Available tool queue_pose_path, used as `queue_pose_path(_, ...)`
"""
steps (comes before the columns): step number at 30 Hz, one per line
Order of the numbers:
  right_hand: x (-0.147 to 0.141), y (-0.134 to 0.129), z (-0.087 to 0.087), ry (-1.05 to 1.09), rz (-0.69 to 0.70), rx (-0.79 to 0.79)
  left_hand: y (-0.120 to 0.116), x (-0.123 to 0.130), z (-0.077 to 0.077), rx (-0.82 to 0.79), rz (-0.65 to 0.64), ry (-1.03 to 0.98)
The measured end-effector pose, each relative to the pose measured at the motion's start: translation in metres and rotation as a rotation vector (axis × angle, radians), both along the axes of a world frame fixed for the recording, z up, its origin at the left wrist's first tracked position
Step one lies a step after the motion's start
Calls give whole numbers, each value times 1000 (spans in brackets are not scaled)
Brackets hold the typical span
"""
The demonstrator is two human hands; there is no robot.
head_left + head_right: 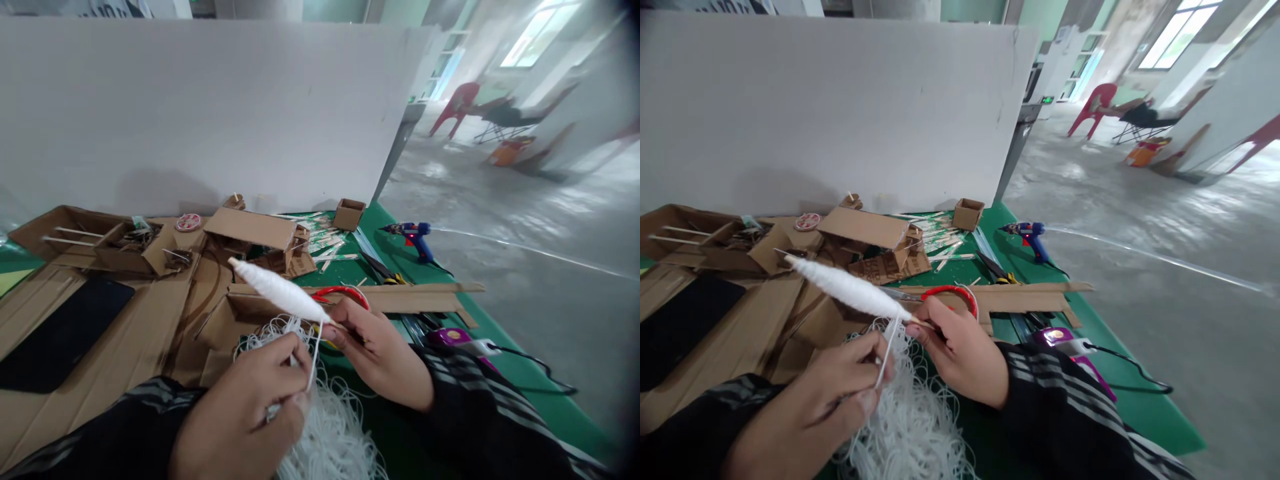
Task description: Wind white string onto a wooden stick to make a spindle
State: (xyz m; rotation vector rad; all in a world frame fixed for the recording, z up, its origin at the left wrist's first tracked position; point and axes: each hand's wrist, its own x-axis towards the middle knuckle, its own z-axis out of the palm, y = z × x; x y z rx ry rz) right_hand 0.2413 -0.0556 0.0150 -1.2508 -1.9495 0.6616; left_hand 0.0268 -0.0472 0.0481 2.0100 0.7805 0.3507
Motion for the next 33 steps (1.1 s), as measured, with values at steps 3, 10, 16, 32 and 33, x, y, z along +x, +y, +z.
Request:
queue_pose_path(3,-1,-1,4,160,63,-115,7,-5,-10,-74,71,-7)
queue_pose_path(10,0,-3,-2,373,-18,-137,15,-6,-24,-103,181,-119)
queue_pose_path(16,-1,-2,-3,200,3,-52,15,-2,-19,-63,268,-132)
queue_pose_path(32,-12,-7,-13,159,9,-111,15,0,-33,-498,321,-449)
queue_pose_path(33,-12,-7,-13,158,19,-117,15,0,-34,-512,308,-458)
